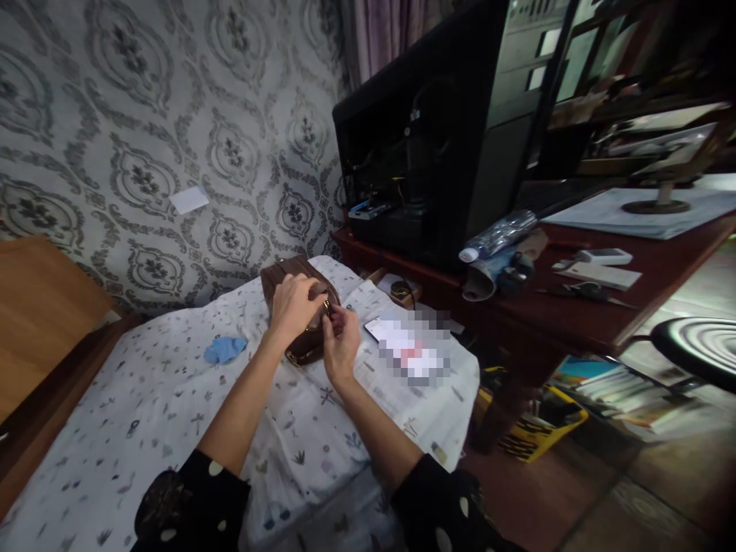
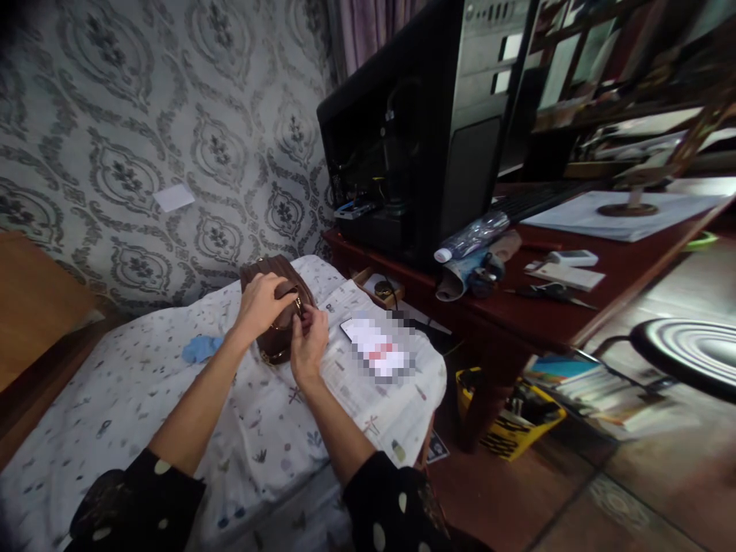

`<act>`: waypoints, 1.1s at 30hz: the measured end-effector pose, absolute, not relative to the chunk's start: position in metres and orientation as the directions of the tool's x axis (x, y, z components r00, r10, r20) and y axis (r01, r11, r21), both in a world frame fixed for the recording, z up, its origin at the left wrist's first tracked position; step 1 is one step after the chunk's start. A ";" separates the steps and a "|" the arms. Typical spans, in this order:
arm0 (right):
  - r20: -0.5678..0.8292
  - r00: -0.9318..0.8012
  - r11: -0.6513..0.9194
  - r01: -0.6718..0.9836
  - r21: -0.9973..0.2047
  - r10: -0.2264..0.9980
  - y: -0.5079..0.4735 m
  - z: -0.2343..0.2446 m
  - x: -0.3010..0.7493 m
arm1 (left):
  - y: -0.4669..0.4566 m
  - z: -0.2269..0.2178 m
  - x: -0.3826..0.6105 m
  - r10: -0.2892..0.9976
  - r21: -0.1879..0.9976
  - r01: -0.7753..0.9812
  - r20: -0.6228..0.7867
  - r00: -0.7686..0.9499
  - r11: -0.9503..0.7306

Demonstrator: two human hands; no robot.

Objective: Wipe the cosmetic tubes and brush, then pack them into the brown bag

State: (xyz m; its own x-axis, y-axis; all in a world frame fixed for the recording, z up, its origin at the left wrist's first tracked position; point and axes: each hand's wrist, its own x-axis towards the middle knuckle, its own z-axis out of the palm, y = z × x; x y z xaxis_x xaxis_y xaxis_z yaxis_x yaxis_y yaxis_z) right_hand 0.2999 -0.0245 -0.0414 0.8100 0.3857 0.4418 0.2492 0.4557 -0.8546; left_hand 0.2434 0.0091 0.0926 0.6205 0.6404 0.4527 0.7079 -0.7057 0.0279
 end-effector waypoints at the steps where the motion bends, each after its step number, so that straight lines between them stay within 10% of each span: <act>1: 0.443 0.808 0.452 0.252 -0.856 0.388 -0.024 -0.041 0.300 | 0.010 0.091 0.245 0.645 0.021 0.717 0.456 0.613 -0.697; 33: 0.461 0.794 0.412 0.295 -0.862 0.396 -0.023 -0.040 0.300 | 0.019 0.084 0.251 0.717 0.209 0.720 0.458 0.526 -0.662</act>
